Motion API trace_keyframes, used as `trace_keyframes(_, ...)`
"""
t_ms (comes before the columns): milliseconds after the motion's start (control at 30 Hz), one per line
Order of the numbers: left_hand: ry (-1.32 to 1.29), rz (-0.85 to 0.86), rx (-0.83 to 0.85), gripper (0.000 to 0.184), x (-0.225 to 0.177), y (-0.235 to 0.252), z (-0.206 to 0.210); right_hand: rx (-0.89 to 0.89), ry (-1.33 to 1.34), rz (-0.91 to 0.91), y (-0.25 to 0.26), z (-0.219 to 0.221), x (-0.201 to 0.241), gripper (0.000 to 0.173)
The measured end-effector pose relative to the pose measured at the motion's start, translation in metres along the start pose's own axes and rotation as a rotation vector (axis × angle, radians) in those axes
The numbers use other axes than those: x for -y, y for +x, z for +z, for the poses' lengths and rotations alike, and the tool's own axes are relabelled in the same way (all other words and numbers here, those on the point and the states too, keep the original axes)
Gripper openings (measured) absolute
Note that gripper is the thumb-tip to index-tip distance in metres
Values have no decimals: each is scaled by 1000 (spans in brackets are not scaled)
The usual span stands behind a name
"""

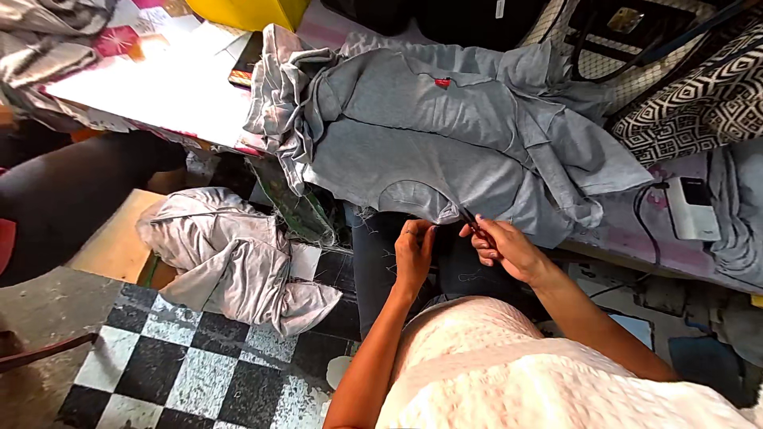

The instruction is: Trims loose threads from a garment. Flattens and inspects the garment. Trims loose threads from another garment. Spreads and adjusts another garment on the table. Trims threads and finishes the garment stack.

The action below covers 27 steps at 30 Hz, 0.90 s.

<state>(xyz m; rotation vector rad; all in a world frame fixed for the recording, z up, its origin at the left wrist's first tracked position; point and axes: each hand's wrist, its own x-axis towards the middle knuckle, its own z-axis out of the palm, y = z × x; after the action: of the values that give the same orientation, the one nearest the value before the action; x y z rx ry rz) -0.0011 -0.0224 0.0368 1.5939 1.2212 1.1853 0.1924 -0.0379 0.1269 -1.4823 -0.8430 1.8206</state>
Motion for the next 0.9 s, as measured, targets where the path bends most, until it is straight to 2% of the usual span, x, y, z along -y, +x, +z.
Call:
trace_keyframes(67, 105, 51, 15, 22, 2, 9, 4, 72, -24, 26, 2, 5, 1, 39)
trace_keyframes(167, 185, 100, 48, 14, 12, 18, 13, 68, -38, 56, 9, 10, -4, 35)
trace_keyframes(500, 189, 191, -49, 9, 11, 4, 17, 42, -81, 166, 19, 17, -14, 39)
trace_keyframes(667, 203, 221, -49, 8, 11, 5, 18, -25, -57, 110, 25, 24, -17, 34)
trace_keyframes(767, 121, 142, -62, 10, 14, 2, 18, -59, -50, 102, 25, 24, -21, 33)
trace_keyframes(900, -242, -203, -27, 12, 7, 2, 8, 20, -18, 146, 21, 22, -21, 37)
